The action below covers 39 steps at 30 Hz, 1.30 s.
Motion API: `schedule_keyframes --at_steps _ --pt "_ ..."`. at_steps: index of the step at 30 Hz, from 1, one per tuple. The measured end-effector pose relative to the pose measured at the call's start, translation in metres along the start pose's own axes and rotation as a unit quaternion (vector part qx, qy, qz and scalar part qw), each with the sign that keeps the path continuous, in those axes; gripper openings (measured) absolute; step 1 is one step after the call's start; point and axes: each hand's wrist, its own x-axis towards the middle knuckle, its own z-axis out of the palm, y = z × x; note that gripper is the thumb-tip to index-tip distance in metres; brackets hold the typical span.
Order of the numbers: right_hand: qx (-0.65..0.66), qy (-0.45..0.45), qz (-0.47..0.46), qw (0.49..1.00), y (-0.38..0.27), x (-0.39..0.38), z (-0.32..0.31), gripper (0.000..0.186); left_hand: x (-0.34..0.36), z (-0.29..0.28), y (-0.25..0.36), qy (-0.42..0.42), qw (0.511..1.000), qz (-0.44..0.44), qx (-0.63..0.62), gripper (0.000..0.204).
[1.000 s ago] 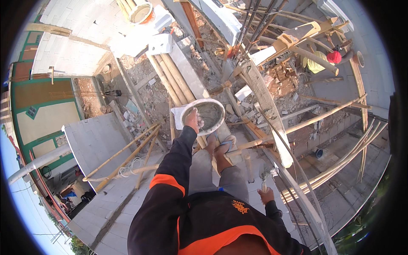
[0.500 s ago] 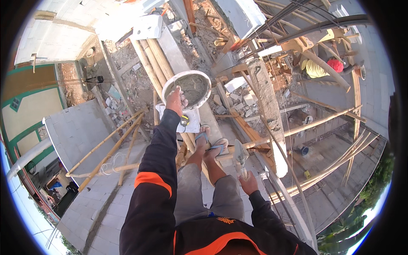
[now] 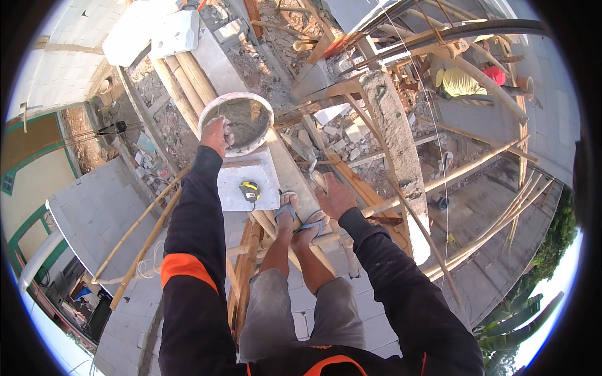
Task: The person cuts a white brick with a hand saw, applies mortar to the brick using a trowel, and then places and hammers the brick into position on a wall under construction.
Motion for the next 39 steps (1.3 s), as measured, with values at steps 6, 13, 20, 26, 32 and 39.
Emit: schedule_keyframes --at_steps 6,13,20,26,32,39 --pt "-0.071 -0.022 -0.061 0.995 -0.053 0.083 0.011 0.039 0.006 -0.035 0.006 -0.026 0.998 0.037 0.054 0.022" --pt "-0.22 0.003 -0.163 0.962 -0.115 0.153 0.017 0.032 0.088 -0.14 -0.045 0.224 0.881 0.284 0.305 0.027" --pt "-0.26 0.051 -0.224 0.938 -0.162 0.25 0.06 0.022 0.119 -0.153 -0.068 0.043 0.997 0.048 -0.04 0.04" --pt "-0.233 -0.035 -0.261 0.936 -0.121 0.206 0.074 0.024 0.081 -0.106 -0.072 -0.011 0.999 0.019 -0.03 0.036" --pt "-0.247 0.066 -0.172 0.951 -0.076 0.219 0.031 0.029 0.063 -0.073 -0.085 -0.014 0.994 0.093 0.061 0.039" --pt "-0.142 -0.031 -0.196 0.97 -0.051 0.183 0.04 0.036 0.033 -0.042 -0.089 0.015 0.988 0.136 0.07 0.032"
